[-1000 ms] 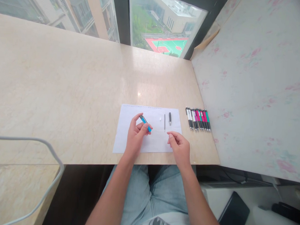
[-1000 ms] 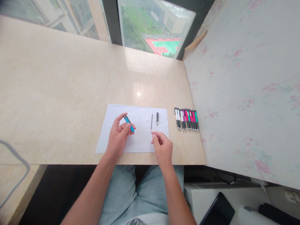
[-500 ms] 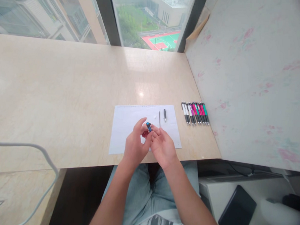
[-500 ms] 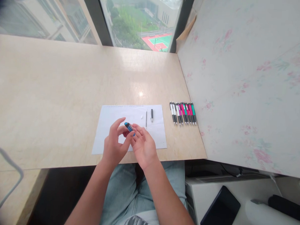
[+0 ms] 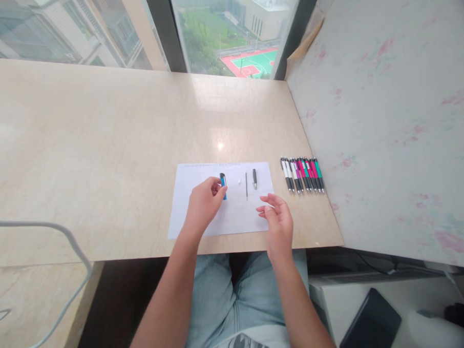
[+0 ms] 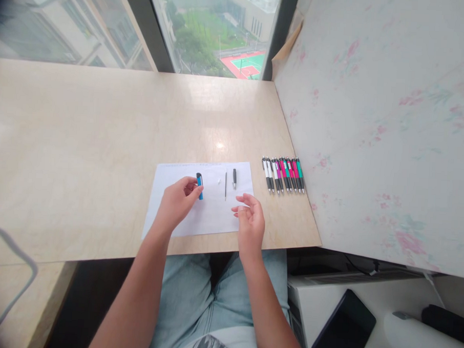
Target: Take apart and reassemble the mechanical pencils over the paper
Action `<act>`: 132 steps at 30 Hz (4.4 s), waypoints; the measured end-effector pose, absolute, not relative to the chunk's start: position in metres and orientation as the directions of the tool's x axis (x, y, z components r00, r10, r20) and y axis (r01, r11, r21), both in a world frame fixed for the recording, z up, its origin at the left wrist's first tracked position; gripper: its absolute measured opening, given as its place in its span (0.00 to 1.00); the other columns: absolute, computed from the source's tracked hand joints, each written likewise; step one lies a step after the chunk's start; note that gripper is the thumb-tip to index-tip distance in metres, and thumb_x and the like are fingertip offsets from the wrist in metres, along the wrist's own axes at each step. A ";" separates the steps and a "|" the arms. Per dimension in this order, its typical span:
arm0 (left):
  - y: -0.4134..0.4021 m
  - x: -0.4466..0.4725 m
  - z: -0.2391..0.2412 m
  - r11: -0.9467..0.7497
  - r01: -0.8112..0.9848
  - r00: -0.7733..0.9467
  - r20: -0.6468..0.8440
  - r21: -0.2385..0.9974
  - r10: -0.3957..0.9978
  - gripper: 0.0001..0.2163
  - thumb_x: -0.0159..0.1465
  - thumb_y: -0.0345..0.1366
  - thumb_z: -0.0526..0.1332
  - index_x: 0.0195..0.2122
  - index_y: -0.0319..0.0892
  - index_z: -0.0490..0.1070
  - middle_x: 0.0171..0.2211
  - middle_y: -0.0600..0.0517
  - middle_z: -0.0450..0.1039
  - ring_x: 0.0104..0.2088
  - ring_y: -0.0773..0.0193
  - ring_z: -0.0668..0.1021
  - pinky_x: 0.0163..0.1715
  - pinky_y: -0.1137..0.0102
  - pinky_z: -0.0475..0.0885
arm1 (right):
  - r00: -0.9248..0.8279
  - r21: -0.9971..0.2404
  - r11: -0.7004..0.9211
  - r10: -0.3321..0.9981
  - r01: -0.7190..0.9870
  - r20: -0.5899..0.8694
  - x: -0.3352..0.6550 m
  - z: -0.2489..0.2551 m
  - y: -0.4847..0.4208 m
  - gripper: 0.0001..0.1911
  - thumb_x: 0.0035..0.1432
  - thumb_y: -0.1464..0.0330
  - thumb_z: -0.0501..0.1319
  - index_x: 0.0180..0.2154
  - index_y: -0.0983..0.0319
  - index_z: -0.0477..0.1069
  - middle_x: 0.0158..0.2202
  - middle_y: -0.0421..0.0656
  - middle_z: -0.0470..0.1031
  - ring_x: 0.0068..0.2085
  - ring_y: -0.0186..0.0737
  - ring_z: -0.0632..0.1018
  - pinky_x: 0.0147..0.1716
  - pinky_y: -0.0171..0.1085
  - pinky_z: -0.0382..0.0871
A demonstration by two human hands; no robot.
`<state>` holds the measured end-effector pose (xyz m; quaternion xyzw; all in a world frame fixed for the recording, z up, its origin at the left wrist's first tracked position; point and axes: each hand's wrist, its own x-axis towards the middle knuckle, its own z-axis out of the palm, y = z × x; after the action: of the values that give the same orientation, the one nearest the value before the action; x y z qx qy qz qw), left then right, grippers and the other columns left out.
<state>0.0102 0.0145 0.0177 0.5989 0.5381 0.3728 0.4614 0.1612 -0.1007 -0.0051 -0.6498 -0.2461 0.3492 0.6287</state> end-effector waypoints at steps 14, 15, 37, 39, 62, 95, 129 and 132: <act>0.044 0.036 0.006 -0.037 0.449 0.102 -0.011 0.893 0.995 0.11 0.47 0.31 0.71 0.26 0.46 0.68 0.18 0.56 0.63 0.26 0.58 0.68 0.32 0.67 0.59 | 0.625 -0.985 -0.135 0.779 0.107 -0.039 0.180 -0.015 -0.105 0.13 0.60 0.64 0.57 0.46 0.61 0.70 0.48 0.49 0.78 0.38 0.41 0.81 0.41 0.43 0.75; 0.043 0.035 0.008 -0.037 0.449 0.105 -0.012 0.893 0.994 0.11 0.48 0.32 0.71 0.26 0.46 0.68 0.18 0.56 0.62 0.26 0.58 0.68 0.32 0.67 0.58 | 0.625 -0.985 -0.136 0.780 0.111 -0.037 0.180 -0.015 -0.105 0.13 0.61 0.64 0.57 0.46 0.61 0.70 0.47 0.49 0.78 0.38 0.41 0.81 0.40 0.43 0.74; -0.090 -0.004 -0.015 -0.515 0.597 0.468 0.253 0.615 0.846 0.13 0.66 0.31 0.56 0.23 0.45 0.63 0.21 0.53 0.65 0.23 0.63 0.66 0.27 0.67 0.56 | 0.055 -0.558 0.166 0.932 0.813 0.357 0.142 -0.027 -0.131 0.20 0.67 0.69 0.53 0.20 0.58 0.62 0.19 0.40 0.67 0.24 0.37 0.67 0.27 0.38 0.55; -0.090 -0.003 -0.015 -0.547 0.606 0.481 0.282 0.578 0.830 0.13 0.66 0.31 0.56 0.23 0.45 0.63 0.21 0.53 0.66 0.23 0.63 0.66 0.27 0.67 0.56 | 0.060 -0.539 0.162 0.927 0.827 0.370 0.141 -0.028 -0.130 0.20 0.67 0.70 0.53 0.20 0.58 0.62 0.20 0.40 0.67 0.24 0.36 0.67 0.28 0.38 0.55; -0.092 -0.003 -0.020 -0.616 0.679 0.523 0.326 0.400 0.788 0.14 0.69 0.32 0.54 0.24 0.44 0.62 0.21 0.54 0.66 0.24 0.65 0.67 0.27 0.68 0.58 | 0.069 -0.526 0.154 0.923 0.836 0.380 0.142 -0.033 -0.130 0.21 0.68 0.69 0.52 0.21 0.59 0.61 0.20 0.39 0.66 0.24 0.34 0.66 0.29 0.37 0.54; 0.037 0.036 0.022 -0.265 0.875 0.307 -0.042 0.406 0.951 0.19 0.63 0.38 0.60 0.55 0.42 0.66 0.29 0.47 0.75 0.32 0.52 0.78 0.33 0.65 0.65 | 0.295 -0.636 -0.104 0.934 0.765 0.202 0.197 -0.023 -0.067 0.22 0.66 0.62 0.52 0.19 0.59 0.56 0.18 0.37 0.60 0.23 0.34 0.61 0.26 0.37 0.51; -0.013 0.008 0.005 0.476 -0.864 0.378 -0.412 0.165 0.829 0.09 0.72 0.36 0.56 0.45 0.39 0.74 0.30 0.53 0.70 0.26 0.77 0.72 0.23 0.84 0.67 | 0.321 -0.600 -0.164 0.933 0.783 0.164 0.195 0.009 -0.037 0.11 0.62 0.62 0.58 0.38 0.61 0.77 0.29 0.41 0.76 0.29 0.37 0.73 0.32 0.36 0.62; -0.013 0.008 0.003 0.457 -0.871 0.361 -0.397 0.179 0.844 0.08 0.71 0.36 0.58 0.46 0.39 0.73 0.30 0.53 0.70 0.26 0.76 0.72 0.24 0.83 0.68 | 0.220 -0.394 -0.138 0.961 0.909 0.170 0.180 0.015 -0.024 0.10 0.63 0.66 0.58 0.40 0.59 0.77 0.35 0.43 0.77 0.33 0.38 0.75 0.30 0.36 0.58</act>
<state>0.0075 -0.0126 0.0026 -0.0312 0.2212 0.5200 0.8245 0.1798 -0.0238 0.0146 -0.7519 -0.6216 0.0616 0.2110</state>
